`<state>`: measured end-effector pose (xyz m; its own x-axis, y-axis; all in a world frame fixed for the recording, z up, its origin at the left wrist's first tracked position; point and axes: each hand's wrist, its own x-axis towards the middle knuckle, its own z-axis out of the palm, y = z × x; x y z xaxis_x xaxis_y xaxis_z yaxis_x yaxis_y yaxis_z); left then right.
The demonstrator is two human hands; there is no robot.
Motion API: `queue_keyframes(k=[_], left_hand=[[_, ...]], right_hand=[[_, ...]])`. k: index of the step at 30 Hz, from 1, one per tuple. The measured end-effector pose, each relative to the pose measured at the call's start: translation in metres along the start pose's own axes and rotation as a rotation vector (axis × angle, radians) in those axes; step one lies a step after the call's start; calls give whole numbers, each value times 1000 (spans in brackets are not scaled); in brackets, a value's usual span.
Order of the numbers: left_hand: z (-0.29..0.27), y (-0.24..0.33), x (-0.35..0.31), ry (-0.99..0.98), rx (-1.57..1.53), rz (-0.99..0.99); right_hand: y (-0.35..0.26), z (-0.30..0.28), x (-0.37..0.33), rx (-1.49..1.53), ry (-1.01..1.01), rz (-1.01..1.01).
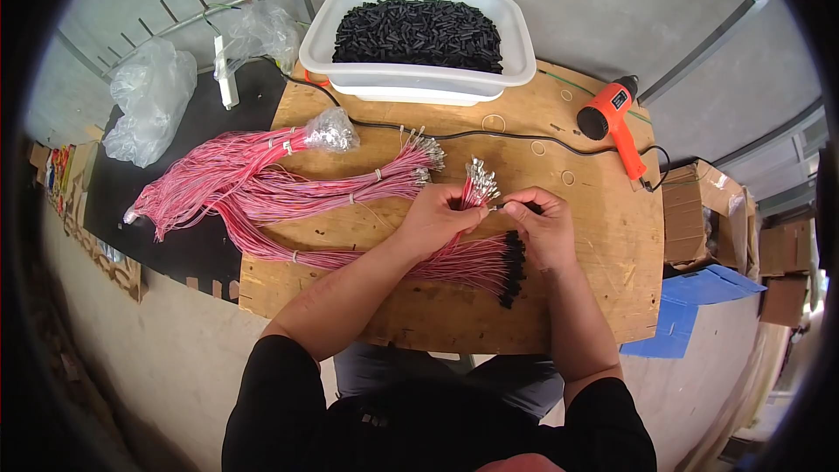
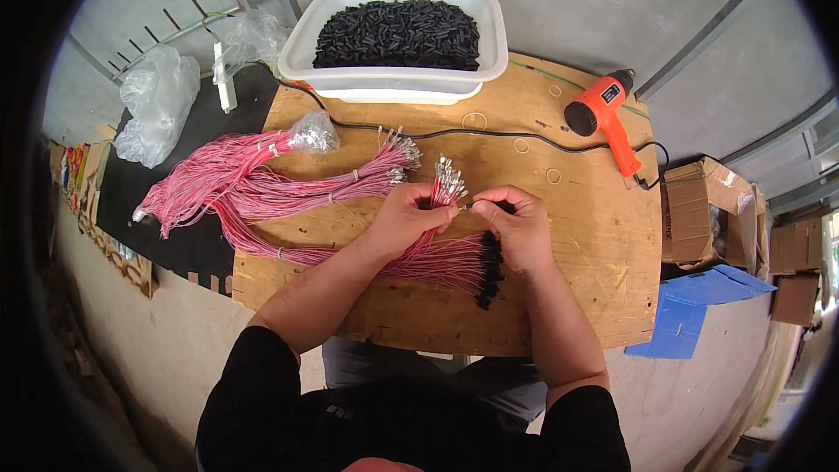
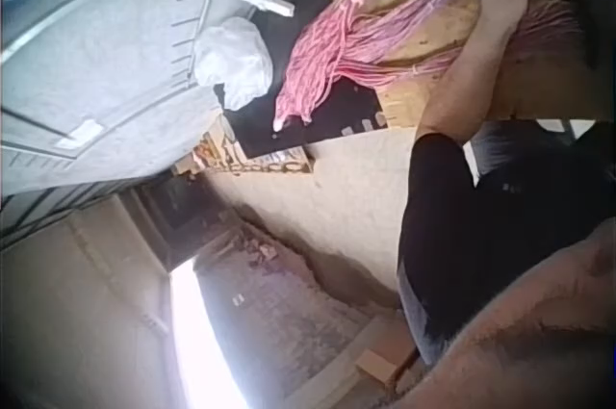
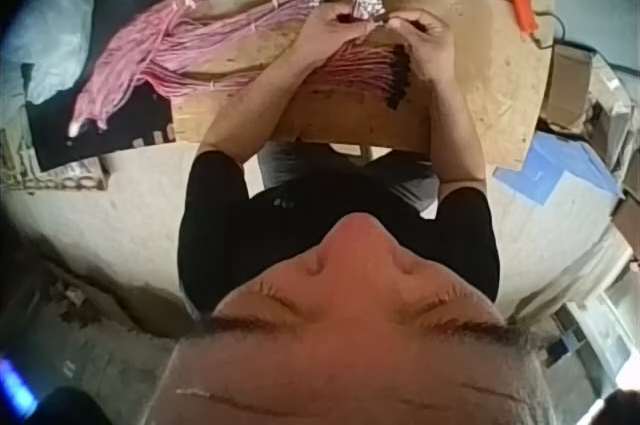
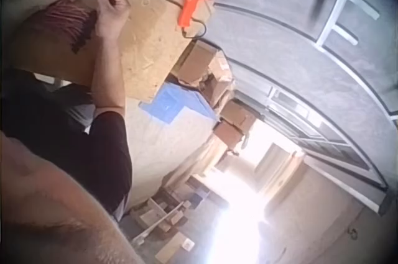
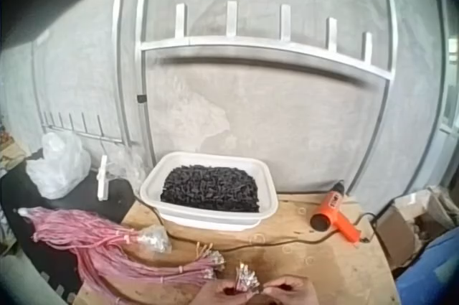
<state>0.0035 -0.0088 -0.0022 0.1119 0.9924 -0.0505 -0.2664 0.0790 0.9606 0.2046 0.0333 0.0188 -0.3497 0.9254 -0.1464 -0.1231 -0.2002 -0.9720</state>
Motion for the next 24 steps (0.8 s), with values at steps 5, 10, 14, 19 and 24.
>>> queue_keyframes(k=[5, 10, 14, 19, 24], left_hand=[[-3, -2, 0, -13, 43, -5], [0, 0, -1, -12, -25, -16], [0, 0, 0, 2, -72, -20], [-1, -1, -1, 6, -38, -17], [-1, -4, 1, -18, 53, 20]], right_hand=[[4, -1, 1, 18, -31, -11], [5, -3, 2, 57, -15, -16], [5, -7, 4, 115, -14, 0], [-7, -11, 4, 246, -95, 150], [-6, -16, 6, 334, -147, 233]])
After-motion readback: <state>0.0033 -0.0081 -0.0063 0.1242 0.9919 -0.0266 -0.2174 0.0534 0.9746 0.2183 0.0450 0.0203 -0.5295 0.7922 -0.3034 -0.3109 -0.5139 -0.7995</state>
